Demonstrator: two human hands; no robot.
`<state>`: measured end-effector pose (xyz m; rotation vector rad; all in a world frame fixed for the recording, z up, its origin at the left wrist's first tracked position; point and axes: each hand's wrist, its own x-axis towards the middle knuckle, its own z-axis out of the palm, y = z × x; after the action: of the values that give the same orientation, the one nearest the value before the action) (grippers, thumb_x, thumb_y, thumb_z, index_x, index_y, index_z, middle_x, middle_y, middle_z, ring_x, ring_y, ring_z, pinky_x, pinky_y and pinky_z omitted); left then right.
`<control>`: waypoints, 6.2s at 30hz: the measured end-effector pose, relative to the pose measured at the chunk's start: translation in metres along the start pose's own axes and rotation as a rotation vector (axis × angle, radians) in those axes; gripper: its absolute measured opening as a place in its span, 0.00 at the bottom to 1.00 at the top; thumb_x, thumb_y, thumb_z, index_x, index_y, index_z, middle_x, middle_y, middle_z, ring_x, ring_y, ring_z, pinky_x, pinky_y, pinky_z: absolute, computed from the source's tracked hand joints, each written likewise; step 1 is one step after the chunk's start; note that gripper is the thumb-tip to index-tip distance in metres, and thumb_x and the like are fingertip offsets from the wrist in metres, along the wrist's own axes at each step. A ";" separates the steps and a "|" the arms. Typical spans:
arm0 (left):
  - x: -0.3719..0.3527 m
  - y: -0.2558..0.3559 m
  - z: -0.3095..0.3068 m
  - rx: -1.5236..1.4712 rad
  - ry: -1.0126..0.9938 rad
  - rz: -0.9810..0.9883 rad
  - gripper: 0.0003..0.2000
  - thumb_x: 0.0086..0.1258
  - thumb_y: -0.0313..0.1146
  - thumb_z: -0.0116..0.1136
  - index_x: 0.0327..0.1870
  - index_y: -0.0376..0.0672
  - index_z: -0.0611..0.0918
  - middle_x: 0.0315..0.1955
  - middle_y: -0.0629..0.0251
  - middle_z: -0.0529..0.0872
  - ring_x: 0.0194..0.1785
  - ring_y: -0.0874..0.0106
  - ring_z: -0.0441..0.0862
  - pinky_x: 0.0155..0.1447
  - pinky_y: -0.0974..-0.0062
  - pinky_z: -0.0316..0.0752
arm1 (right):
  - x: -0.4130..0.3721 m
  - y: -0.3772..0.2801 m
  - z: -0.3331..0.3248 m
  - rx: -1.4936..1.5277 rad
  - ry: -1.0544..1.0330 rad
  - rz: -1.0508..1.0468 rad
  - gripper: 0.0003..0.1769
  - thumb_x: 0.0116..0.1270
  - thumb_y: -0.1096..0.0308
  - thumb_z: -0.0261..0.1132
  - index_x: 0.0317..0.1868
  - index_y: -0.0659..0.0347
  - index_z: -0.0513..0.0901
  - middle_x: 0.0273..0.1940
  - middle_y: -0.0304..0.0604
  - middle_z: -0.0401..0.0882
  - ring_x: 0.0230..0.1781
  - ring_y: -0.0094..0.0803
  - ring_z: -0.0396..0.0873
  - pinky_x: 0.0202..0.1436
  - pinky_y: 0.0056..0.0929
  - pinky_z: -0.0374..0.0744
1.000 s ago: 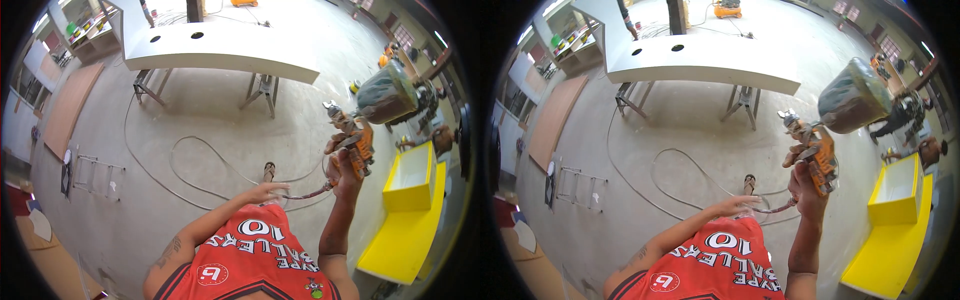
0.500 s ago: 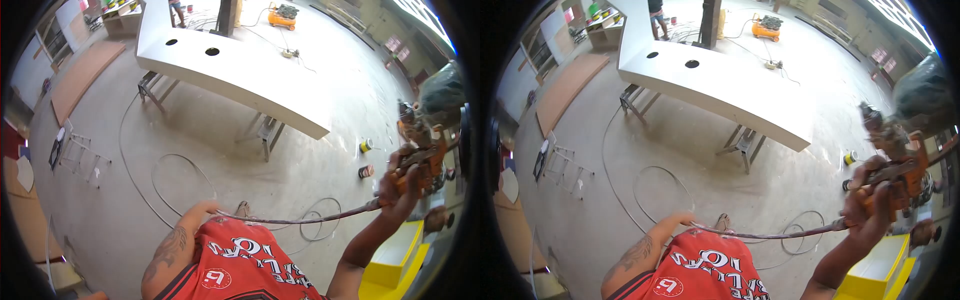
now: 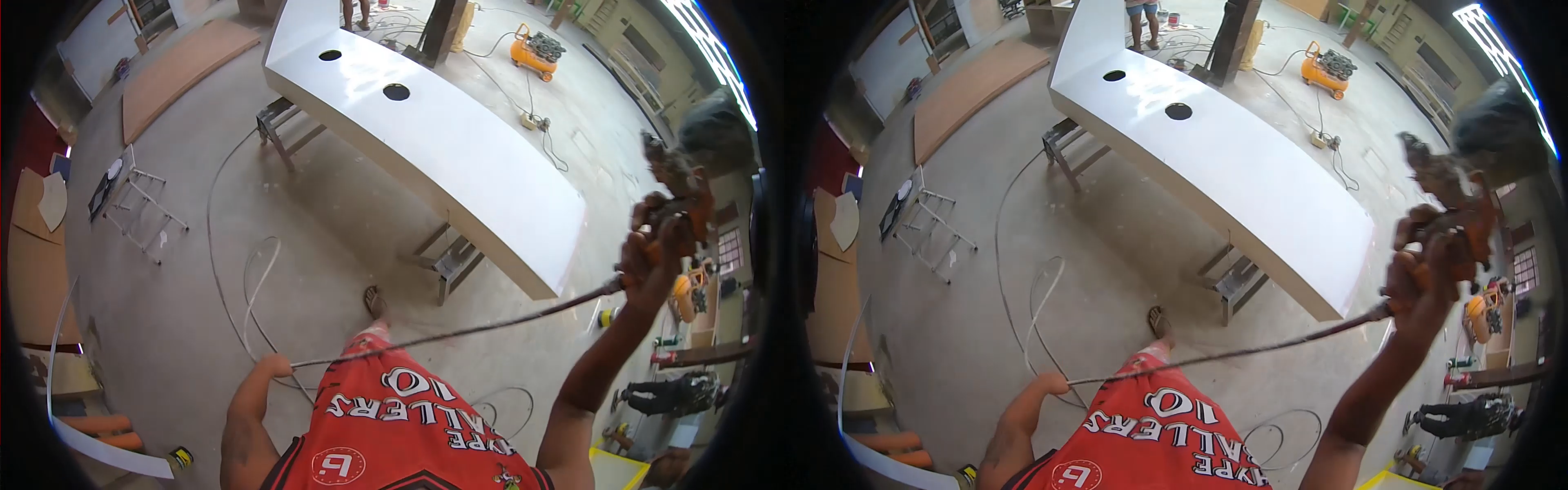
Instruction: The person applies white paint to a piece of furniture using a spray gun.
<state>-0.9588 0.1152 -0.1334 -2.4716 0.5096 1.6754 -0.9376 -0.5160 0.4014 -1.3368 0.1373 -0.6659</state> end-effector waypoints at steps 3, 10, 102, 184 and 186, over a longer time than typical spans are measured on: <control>-0.025 0.027 0.028 -0.406 0.162 -0.374 0.24 0.70 0.49 0.50 0.51 0.40 0.89 0.52 0.48 0.88 0.58 0.50 0.85 0.61 0.53 0.78 | 0.046 0.076 0.019 -0.091 -0.124 0.052 0.19 0.81 0.56 0.56 0.61 0.61 0.72 0.40 0.45 0.81 0.10 0.13 0.54 0.11 0.16 0.52; -0.037 0.139 0.093 -0.854 0.444 -0.673 0.22 0.72 0.48 0.55 0.46 0.36 0.89 0.42 0.44 0.89 0.49 0.46 0.87 0.52 0.52 0.80 | 0.106 0.193 0.099 -0.049 -0.283 0.237 0.14 0.79 0.61 0.58 0.54 0.64 0.77 0.34 0.43 0.81 0.11 0.13 0.57 0.13 0.17 0.53; -0.017 0.195 -0.286 -0.942 1.467 -0.832 0.21 0.69 0.28 0.66 0.22 0.36 0.64 0.17 0.56 0.62 0.24 0.68 0.58 0.29 0.63 0.58 | 0.453 0.571 0.134 -0.575 -0.620 0.737 0.15 0.70 0.57 0.67 0.30 0.59 0.80 0.17 0.27 0.66 0.13 0.17 0.60 0.17 0.25 0.58; 0.052 0.217 -0.365 -1.583 1.515 -0.735 0.09 0.69 0.23 0.58 0.25 0.36 0.76 0.19 0.76 0.65 0.25 0.81 0.59 0.27 0.73 0.53 | 0.522 0.594 0.036 -0.628 -0.455 0.740 0.18 0.71 0.55 0.68 0.28 0.58 0.78 0.17 0.27 0.65 0.14 0.18 0.60 0.17 0.25 0.59; 0.044 0.214 -0.361 -1.737 1.582 -0.808 0.06 0.69 0.23 0.58 0.29 0.34 0.80 0.19 0.76 0.68 0.23 0.81 0.62 0.27 0.76 0.55 | 0.496 0.583 0.052 -0.660 -0.576 0.765 0.18 0.71 0.55 0.68 0.28 0.58 0.78 0.18 0.28 0.67 0.15 0.18 0.61 0.18 0.25 0.60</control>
<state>-0.6978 -0.1947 -0.0148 -3.1321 -2.4151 -1.0018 -0.2984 -0.6831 0.0108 -1.8844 0.3953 0.4650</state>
